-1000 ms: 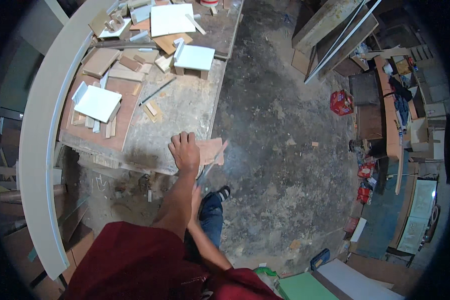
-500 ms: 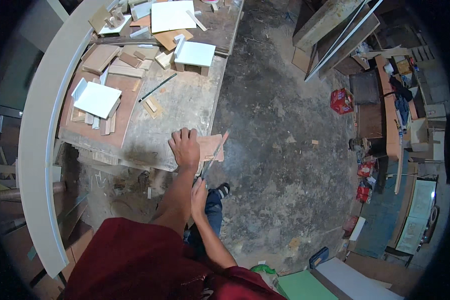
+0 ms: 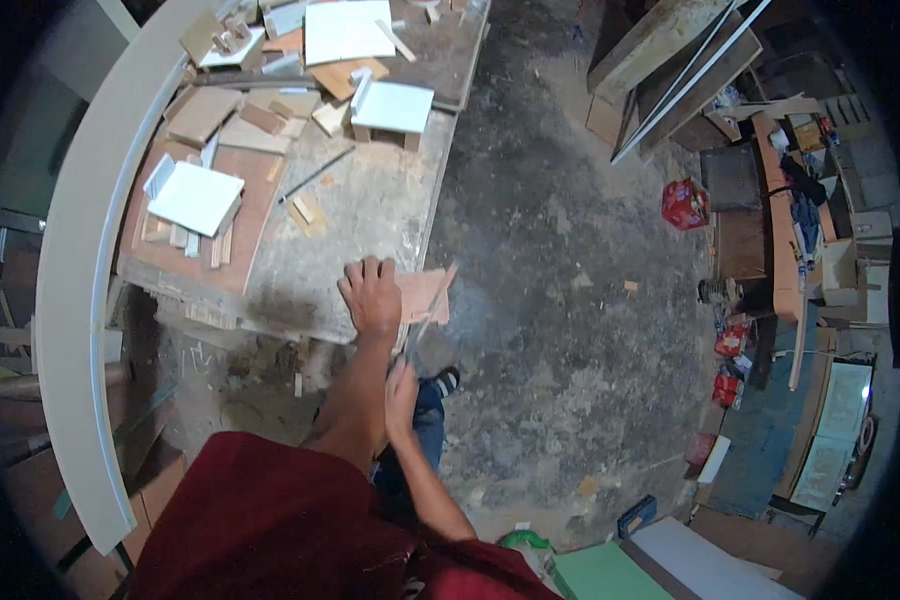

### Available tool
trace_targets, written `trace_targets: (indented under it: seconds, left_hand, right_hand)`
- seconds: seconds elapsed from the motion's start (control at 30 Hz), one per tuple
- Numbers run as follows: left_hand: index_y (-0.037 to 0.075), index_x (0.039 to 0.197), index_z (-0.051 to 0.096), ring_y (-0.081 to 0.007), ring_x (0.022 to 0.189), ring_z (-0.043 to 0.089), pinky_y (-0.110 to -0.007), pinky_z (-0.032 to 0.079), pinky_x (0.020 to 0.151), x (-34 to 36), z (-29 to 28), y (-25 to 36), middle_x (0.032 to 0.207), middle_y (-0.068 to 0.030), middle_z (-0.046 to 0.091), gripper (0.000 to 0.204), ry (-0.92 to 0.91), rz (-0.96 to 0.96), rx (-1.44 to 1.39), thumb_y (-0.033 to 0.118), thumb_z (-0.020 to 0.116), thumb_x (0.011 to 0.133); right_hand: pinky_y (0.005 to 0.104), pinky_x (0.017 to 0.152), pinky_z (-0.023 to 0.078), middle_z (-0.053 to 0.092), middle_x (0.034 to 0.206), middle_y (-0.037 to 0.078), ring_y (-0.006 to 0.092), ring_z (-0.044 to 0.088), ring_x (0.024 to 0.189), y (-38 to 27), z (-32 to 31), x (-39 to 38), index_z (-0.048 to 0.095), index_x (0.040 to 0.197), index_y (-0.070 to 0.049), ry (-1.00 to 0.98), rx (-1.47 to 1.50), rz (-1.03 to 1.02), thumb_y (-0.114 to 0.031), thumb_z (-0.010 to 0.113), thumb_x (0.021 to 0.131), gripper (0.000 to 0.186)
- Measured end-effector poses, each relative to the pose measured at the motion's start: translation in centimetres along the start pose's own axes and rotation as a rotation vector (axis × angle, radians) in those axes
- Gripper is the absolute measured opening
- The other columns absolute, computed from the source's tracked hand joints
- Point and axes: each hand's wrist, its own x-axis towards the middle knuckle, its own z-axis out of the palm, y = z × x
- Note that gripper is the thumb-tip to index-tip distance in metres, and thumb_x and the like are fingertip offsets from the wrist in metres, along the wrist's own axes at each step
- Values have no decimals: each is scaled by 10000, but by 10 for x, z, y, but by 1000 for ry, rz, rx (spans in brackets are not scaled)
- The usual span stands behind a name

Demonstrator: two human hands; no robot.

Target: The person uses a hand saw to cut a small rectangular piece of wood on a workbench. They hold the wood steady with their left hand while sawing with their right hand, repeating the action to complete the cut.

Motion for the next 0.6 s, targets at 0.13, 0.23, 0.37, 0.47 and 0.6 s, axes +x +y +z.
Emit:
trace_targets:
  seconds: [0.13, 0.23, 0.37, 0.47, 0.6]
  left_hand:
    - [122, 904, 600, -256, 933, 481, -412, 371, 796, -2, -2, 3, 916, -53, 525, 183, -51, -27, 3, 85, 563, 729]
    - [118, 899, 601, -252, 936, 480, -412, 369, 802, -7, 0, 0, 920, -49, 524, 177, -39, -25, -6, 78, 563, 731]
    - [120, 902, 610, -251, 936, 481, -415, 366, 807, 6, -5, 5, 921, -48, 524, 180, -82, -20, -1, 72, 563, 735]
    - [122, 920, 618, -254, 933, 483, -418, 366, 803, 1, -4, 1, 944, -44, 526, 202, -79, -35, 12, 75, 576, 729]
    - [125, 913, 614, -258, 932, 482, -415, 368, 788, -6, -6, 4, 945, -46, 525, 199, -62, -1, 36, 85, 581, 721]
  right_hand:
    - [503, 567, 434, 553, 653, 261, 379, 626, 628, 12, 15, -21, 477, 1053, 66, -30, -21, 121, -270, 315, 1007, 376]
    - [428, 523, 448, 567, 641, 238, 365, 611, 573, -11, -6, -27, 488, 1054, 49, -120, 37, 160, -250, 322, 1006, 345]
    - [373, 433, 419, 550, 582, 192, 288, 579, 470, 5, 13, 9, 489, 972, 40, 46, 41, -20, -224, 333, 1007, 308]
    - [378, 413, 408, 536, 569, 170, 269, 552, 438, 6, 14, -31, 474, 892, 26, -6, 90, -11, -227, 330, 1012, 316]
    - [356, 406, 408, 523, 563, 139, 226, 515, 405, 20, 22, 18, 477, 894, 18, 34, 117, -15, -239, 320, 1015, 325]
